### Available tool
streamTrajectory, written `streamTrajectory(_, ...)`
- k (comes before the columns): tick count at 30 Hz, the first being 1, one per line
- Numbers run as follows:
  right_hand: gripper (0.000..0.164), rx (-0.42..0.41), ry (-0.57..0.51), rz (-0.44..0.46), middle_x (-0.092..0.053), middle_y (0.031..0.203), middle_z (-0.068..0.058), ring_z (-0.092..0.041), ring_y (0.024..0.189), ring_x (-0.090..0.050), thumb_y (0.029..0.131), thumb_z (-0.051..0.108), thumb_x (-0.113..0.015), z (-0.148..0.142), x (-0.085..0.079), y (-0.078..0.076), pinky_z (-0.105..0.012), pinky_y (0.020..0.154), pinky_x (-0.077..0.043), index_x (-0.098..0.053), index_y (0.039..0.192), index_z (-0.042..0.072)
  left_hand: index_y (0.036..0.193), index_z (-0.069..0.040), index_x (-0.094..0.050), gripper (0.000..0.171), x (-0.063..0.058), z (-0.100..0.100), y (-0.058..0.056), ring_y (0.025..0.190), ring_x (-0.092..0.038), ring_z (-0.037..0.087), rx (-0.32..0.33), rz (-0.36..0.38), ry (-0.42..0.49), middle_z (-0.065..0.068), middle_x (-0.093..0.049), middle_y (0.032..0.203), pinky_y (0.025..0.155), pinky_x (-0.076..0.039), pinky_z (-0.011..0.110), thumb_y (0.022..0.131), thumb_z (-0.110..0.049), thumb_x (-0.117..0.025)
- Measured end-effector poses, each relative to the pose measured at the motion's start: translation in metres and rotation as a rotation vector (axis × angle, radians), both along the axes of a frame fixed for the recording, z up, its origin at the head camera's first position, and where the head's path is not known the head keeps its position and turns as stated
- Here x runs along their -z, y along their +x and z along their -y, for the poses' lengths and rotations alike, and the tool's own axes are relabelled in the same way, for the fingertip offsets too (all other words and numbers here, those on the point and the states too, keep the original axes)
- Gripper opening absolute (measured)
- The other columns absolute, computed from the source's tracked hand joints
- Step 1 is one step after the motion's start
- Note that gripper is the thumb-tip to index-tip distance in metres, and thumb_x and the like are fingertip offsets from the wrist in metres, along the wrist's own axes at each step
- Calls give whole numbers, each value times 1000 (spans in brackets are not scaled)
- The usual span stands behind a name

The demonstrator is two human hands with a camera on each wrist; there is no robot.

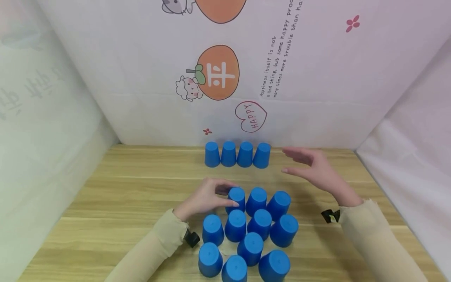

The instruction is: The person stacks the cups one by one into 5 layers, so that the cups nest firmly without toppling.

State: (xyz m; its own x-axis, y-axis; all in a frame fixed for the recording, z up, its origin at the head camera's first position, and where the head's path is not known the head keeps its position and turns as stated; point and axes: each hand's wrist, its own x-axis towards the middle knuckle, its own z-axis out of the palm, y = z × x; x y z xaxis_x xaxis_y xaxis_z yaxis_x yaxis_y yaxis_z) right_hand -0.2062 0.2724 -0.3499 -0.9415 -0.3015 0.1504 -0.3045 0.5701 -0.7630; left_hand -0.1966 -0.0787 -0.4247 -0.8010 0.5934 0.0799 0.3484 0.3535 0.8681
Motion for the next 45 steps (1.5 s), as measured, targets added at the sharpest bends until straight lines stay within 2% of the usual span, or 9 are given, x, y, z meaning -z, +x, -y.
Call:
streamTrajectory(8,61,-41,58,28,-61,140,-7,-35,129,-55,91,38,-79,-6,24,25,-54,102,-47,-59,143,12,127,-15,-71,48,-1,0,-1,107,-67,10,2,10,17,-7,-71,119,89,-56,30,86,-34,-85)
streamTrajectory(10,62,-54,60,32,-62,139,-6,-34,128,-57,90,38,-80,-6,29,30,-50,102,-49,-59,142,11,127,-15,-71,48,-1,0,-1,107,-67,10,1,12,14,-8,-71,119,89,-56,29,85,-34,-85)
streamTrajectory(15,60,-81,30,51,-63,137,-5,-32,127,-58,90,34,-81,-6,39,40,-28,100,-49,-60,141,11,126,-15,-71,47,0,0,-2,106,-68,9,8,10,24,-9,-71,117,89,-56,28,85,-33,-86)
streamTrajectory(17,60,-87,13,63,-63,137,-6,-31,126,-59,89,34,-81,-6,42,43,-24,99,-48,-61,140,11,126,-15,-72,46,1,0,-2,106,-68,9,9,7,30,-9,-71,116,88,-56,28,85,-32,-86)
streamTrajectory(23,57,-94,-20,90,-64,135,-9,-27,124,-60,89,32,-82,-6,53,50,-49,101,-48,-62,138,10,125,-15,-72,46,2,0,-1,105,-68,9,10,2,41,-9,-71,115,88,-56,28,85,-32,-86)
streamTrajectory(25,56,-99,-31,99,-64,135,-9,-27,124,-61,89,31,-82,-7,56,51,-53,100,-48,-63,138,10,125,-15,-72,46,2,0,-1,105,-68,9,9,1,41,-9,-71,115,88,-56,28,85,-31,-86)
streamTrajectory(33,53,-131,-66,91,-68,129,-2,-22,116,-65,88,25,-83,-4,68,53,-51,96,-53,-65,135,6,124,-15,-72,46,3,-1,-2,104,-68,9,9,-3,38,-9,-71,115,87,-57,27,84,-33,-86)
streamTrajectory(45,47,-126,-87,93,-71,123,-2,-21,113,-67,89,23,-82,-2,75,55,-49,95,-54,-67,132,11,125,-15,-72,47,3,0,-3,104,-68,9,18,2,43,-9,-71,114,87,-57,28,84,-34,-86)
